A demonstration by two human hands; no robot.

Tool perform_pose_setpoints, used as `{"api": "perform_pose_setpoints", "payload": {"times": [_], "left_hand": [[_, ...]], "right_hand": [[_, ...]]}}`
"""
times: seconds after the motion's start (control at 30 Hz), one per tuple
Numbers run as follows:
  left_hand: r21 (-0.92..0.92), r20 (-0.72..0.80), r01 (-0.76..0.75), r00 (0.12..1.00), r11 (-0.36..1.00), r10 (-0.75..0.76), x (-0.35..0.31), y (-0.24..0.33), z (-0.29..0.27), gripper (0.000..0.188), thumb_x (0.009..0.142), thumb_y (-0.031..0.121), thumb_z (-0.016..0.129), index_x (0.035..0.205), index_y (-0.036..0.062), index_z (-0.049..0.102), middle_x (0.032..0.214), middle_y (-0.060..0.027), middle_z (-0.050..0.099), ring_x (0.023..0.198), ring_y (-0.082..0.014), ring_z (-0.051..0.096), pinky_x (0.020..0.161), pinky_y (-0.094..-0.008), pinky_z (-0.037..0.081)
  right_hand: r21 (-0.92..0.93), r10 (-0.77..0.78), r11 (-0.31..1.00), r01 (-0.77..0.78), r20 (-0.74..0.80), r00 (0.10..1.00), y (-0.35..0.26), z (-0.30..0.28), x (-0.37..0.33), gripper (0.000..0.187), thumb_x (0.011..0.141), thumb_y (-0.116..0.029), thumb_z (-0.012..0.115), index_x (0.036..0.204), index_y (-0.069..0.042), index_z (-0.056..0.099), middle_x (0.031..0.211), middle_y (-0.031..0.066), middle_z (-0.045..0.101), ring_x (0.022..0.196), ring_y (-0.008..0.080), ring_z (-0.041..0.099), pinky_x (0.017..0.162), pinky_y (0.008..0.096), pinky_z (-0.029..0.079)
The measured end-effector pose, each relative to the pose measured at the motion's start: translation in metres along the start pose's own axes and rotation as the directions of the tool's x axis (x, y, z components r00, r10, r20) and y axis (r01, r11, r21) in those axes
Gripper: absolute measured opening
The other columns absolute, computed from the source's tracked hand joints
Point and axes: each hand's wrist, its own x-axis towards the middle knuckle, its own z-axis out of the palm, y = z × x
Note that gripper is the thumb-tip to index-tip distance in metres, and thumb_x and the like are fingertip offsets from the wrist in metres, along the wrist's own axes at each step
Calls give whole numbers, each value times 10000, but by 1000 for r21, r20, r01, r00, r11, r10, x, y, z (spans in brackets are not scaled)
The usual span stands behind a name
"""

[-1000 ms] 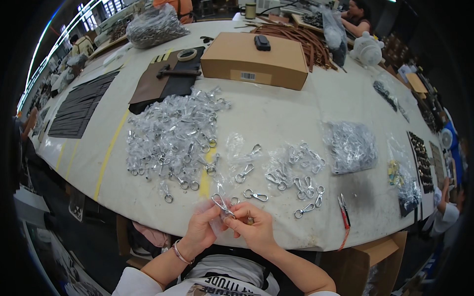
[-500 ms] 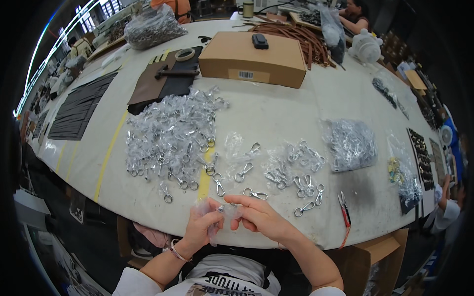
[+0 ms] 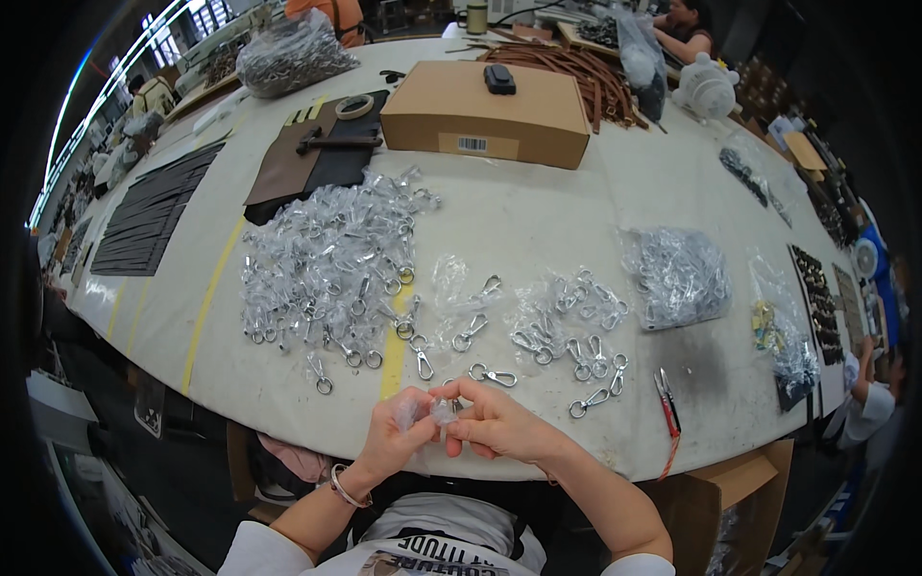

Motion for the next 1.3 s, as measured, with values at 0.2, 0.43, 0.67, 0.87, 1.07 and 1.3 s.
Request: {"api": "perform_pose_setpoints", "payload": {"times": [0.2,0.43,0.67,0.87,1.07,1.3], "left_hand": [[-129,34,134,991,983,-131,3,5,1,63,770,57,542,817,15,539,644,-7,548,579,-53,514,499,-191,387],[-340,-45,187,976,922,-215,4,-8,-3,73,772,83,536,813,22,526,634,-19,550,538,-70,519,457,-202,384],[-130,-31,132,990,983,-137,0,-1,-1,72,762,41,535,826,14,520,616,-44,558,517,-81,516,453,-202,393],[-64,-48,45,998,997,-48,0,0,3,81,786,71,544,841,11,538,643,-9,548,558,-55,514,474,-192,394],[-448,156,270,962,852,-223,3,9,-6,143,811,95,536,923,6,520,706,-85,596,512,-95,535,462,-210,417],[-516,97,240,970,822,-223,9,12,-24,179,844,135,485,981,20,475,743,-188,611,455,-176,570,375,-220,414]], "right_hand": [[-395,-264,901,181,-168,950,18,6,1,385,847,-128,511,1214,-66,411,657,45,570,467,67,435,432,205,343],[-709,-205,704,-45,-263,943,0,6,-12,474,839,-75,414,1301,-69,312,640,48,553,518,75,460,494,208,369],[-84,-38,996,29,-106,994,-1,12,-15,442,868,-107,390,1296,-64,290,683,40,553,498,33,363,475,171,312],[-146,-149,982,123,-185,971,14,8,-1,335,864,-84,412,1198,-61,412,682,30,553,509,38,385,474,182,324],[-591,-387,789,168,-266,883,6,10,1,278,843,-58,422,1113,-36,486,659,64,571,579,137,537,557,260,426],[-729,-423,679,86,-292,858,0,10,-4,308,838,-50,408,1138,-42,477,664,73,593,566,155,542,562,265,425]]}}
